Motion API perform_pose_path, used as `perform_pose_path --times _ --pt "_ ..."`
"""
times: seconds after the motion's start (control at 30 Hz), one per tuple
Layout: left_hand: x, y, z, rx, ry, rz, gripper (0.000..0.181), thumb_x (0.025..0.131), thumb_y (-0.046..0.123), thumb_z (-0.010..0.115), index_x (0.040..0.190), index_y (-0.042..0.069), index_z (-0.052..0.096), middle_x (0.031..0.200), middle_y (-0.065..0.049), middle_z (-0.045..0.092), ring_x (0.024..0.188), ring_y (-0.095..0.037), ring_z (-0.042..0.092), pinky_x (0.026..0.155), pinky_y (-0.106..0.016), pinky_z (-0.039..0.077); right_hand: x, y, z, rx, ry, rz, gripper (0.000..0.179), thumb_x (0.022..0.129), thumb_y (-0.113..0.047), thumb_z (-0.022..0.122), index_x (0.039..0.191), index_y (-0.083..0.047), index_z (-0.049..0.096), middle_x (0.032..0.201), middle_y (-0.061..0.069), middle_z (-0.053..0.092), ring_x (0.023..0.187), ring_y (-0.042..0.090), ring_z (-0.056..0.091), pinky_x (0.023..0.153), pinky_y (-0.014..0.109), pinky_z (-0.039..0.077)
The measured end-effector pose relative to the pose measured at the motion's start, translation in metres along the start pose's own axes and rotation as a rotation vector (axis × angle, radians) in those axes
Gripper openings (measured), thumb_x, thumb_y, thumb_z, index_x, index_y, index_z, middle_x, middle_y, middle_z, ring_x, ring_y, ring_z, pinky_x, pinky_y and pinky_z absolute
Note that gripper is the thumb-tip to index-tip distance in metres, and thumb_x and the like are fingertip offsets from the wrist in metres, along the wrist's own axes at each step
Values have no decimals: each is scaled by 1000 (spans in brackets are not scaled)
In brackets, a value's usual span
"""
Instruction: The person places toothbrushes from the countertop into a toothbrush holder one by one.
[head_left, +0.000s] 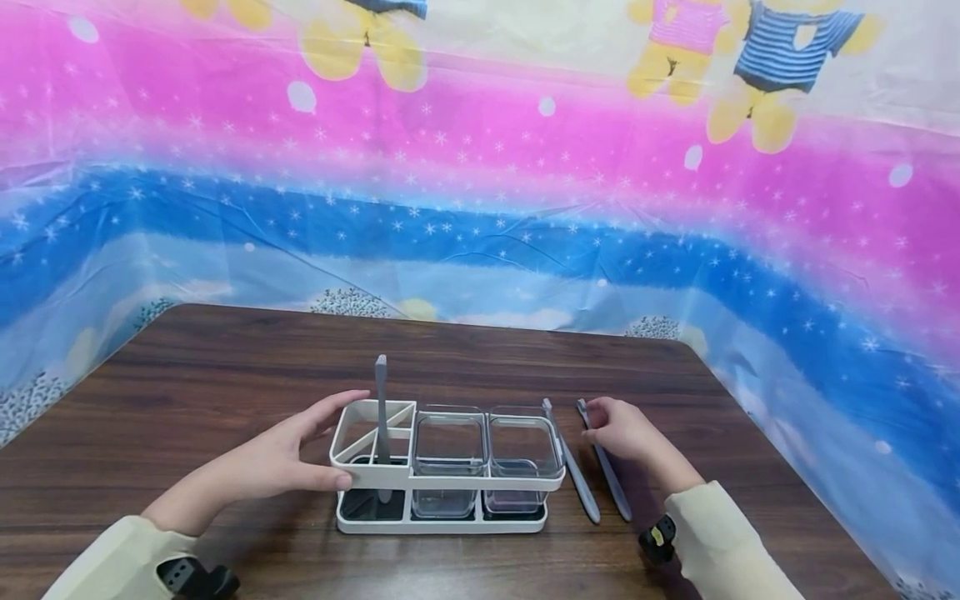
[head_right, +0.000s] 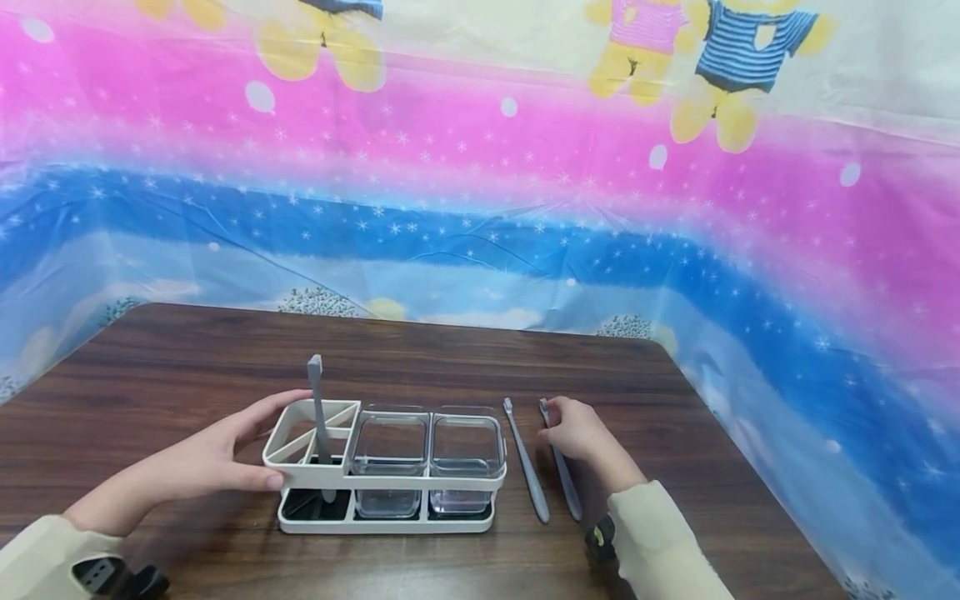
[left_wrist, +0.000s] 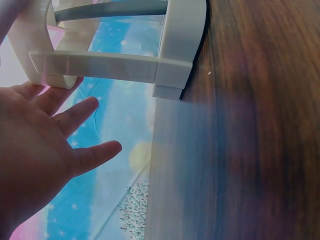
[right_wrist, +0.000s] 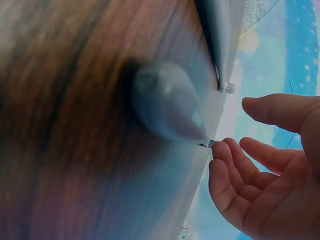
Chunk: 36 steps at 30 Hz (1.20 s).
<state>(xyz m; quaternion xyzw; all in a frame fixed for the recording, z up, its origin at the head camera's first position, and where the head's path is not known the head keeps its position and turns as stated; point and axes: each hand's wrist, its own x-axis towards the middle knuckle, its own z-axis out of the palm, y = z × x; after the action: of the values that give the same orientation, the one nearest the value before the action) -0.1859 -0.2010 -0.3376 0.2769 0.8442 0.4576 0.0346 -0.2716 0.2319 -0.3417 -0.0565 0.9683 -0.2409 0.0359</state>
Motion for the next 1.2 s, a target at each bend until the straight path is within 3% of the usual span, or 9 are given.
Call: perform_pose_path --times 0.57,0.83,1.2 --pt "-1 1 -1 -19 -11 46 83 83 23 74 151 22 27 152 -21 30 134 -54 30 97 -70 32 5 5 6 -38 -64 60 53 81 -9 72 128 8 54 96 12 62 80 21 59 72 39 50" --pt "-1 1 -1 -17 -12 33 83 83 24 74 151 23 26 152 -21 30 134 -54 30 96 -70 34 7 5 9 -69 -82 86 49 80 -7 71 125 8 57 115 23 63 100 30 62 84 45 51" --pt "-1 -1 0 -26 -3 -8 81 84 27 74 151 26 28 153 -19 29 137 -52 27 98 -69 33 6 1 8 -88 -123 63 41 82 -3 67 120 9 59 110 21 65 91 25 64 73 38 53"
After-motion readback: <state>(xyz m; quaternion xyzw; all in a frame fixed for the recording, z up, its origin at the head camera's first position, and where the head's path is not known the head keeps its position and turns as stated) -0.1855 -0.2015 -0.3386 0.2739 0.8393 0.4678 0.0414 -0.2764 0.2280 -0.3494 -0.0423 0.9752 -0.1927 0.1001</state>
